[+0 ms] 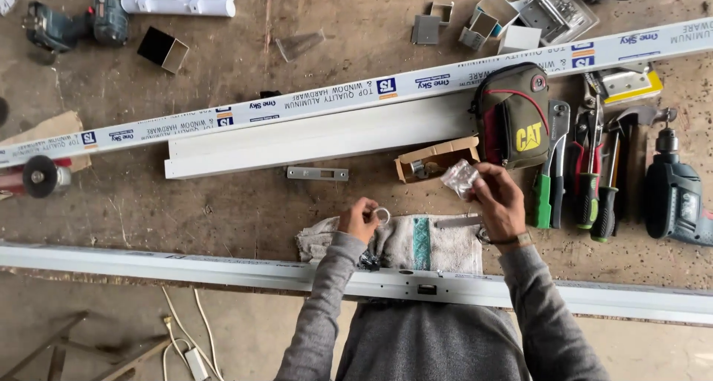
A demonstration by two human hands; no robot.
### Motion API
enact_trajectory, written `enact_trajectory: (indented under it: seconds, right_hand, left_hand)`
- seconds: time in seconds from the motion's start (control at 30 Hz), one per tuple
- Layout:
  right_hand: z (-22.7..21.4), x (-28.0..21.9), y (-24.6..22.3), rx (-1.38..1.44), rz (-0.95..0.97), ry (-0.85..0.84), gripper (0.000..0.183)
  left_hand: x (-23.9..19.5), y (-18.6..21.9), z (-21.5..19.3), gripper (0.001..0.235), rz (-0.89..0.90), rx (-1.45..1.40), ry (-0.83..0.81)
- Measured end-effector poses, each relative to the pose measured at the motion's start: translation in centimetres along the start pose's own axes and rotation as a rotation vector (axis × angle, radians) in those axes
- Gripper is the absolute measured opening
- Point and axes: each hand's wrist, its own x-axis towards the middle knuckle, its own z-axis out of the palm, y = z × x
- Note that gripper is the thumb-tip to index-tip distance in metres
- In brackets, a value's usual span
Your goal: The person is filing the edges of a hole in an aluminum profile and then handling small hardware components for assembly.
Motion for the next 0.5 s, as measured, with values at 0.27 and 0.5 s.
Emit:
enact_trajectory:
  seconds: [0.27,0.5]
  right_hand:
    - [-2.1,-2.9,2.6,-0.004,0.000,0.057,0.020]
    - [-2.4,-3.7,2.6,-0.034,0.010,0.047,0.024]
  left_hand:
    - [-0.7,2.3,6.7,0.019,0.376,0.606,-0.162]
    - [0.6,0.7,9.3,0.016,0.411,0.443,-0.194]
